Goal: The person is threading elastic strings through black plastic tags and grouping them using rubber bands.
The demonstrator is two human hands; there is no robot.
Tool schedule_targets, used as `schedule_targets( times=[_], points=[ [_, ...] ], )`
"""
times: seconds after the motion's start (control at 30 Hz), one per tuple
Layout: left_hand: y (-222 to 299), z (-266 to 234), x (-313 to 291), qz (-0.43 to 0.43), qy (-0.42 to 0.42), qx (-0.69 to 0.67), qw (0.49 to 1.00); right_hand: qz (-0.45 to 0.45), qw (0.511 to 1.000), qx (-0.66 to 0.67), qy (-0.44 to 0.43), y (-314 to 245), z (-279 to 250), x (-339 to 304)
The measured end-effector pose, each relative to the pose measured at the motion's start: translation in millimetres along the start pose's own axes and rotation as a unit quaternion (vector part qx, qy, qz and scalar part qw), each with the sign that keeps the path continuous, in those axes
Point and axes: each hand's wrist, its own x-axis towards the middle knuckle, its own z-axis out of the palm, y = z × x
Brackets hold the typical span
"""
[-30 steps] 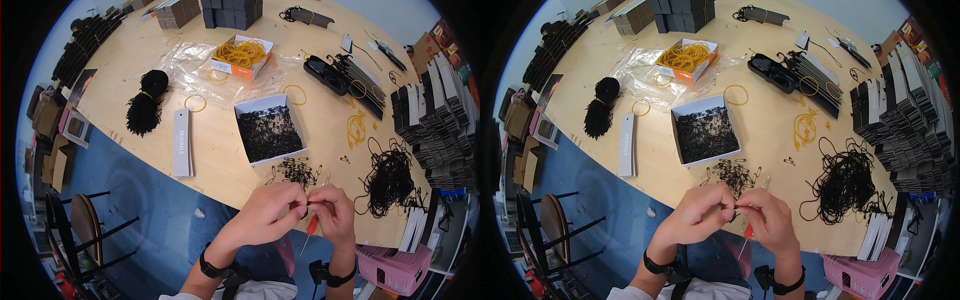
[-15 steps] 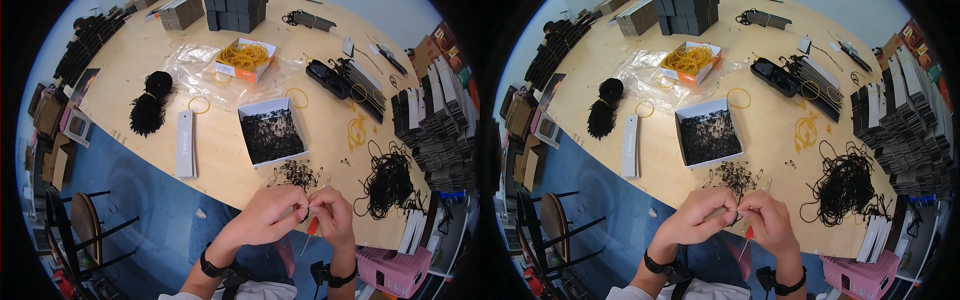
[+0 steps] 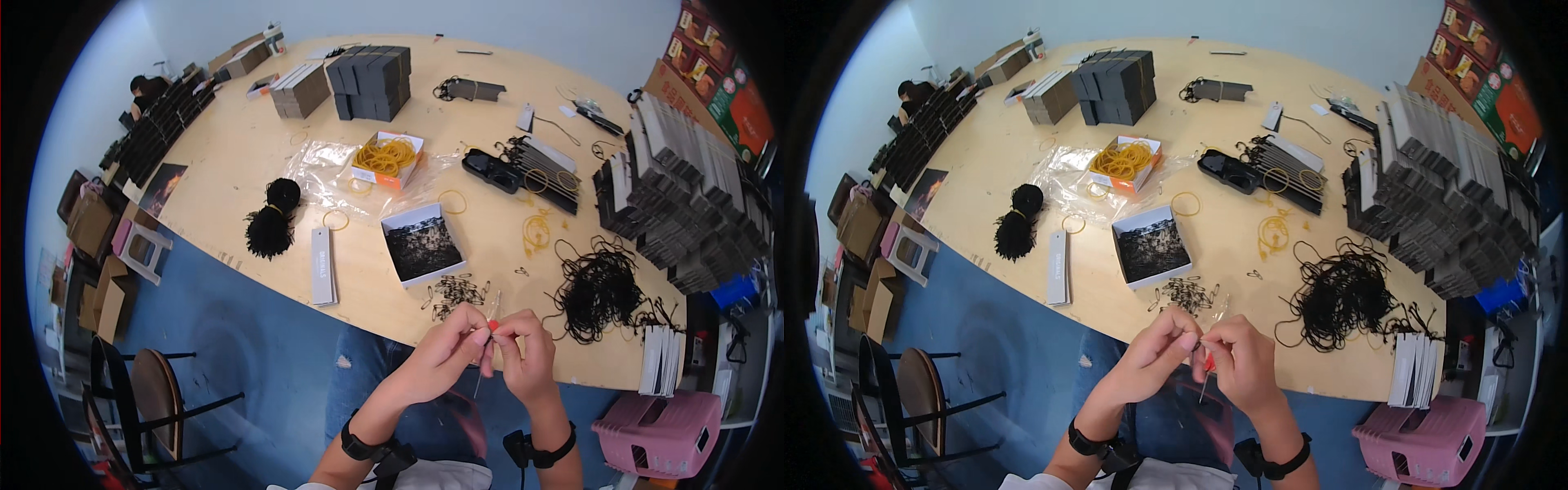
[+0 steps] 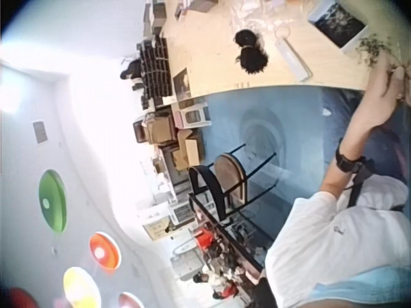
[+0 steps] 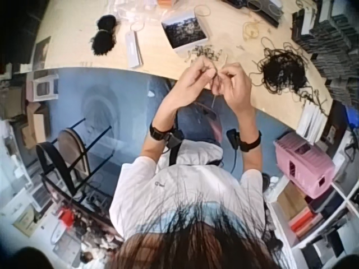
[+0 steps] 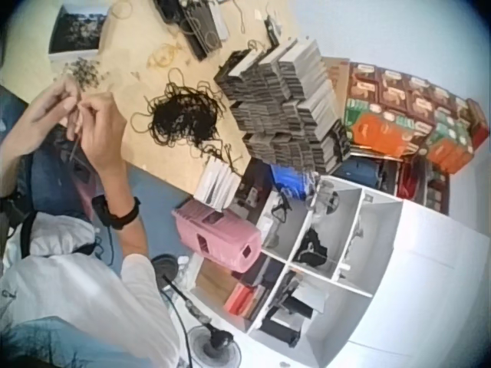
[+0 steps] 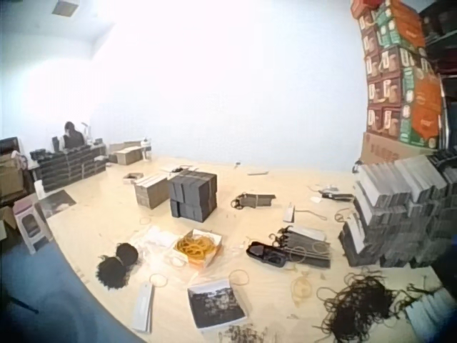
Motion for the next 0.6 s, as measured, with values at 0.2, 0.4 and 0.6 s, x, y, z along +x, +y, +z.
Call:
schedule_targets(
  times=[0.2, 0.4, 0.6],
  points=[
    [16, 30, -23, -0.02, 0.023, -0.046, 0.998, 0.026, 0.999, 0.001, 0.023, -41, -19, -17],
    [11, 45, -60, 0.002, 0.059, 0.086, 0.994, 0.096, 0.994, 0.043, 0.026, -67, -22, -54],
    [-6, 45, -95, -0.032, 0.071, 0.132, 0.988, 0.2, 0.977, 0.069, 0.004, -77, -7, -104]
  ],
)
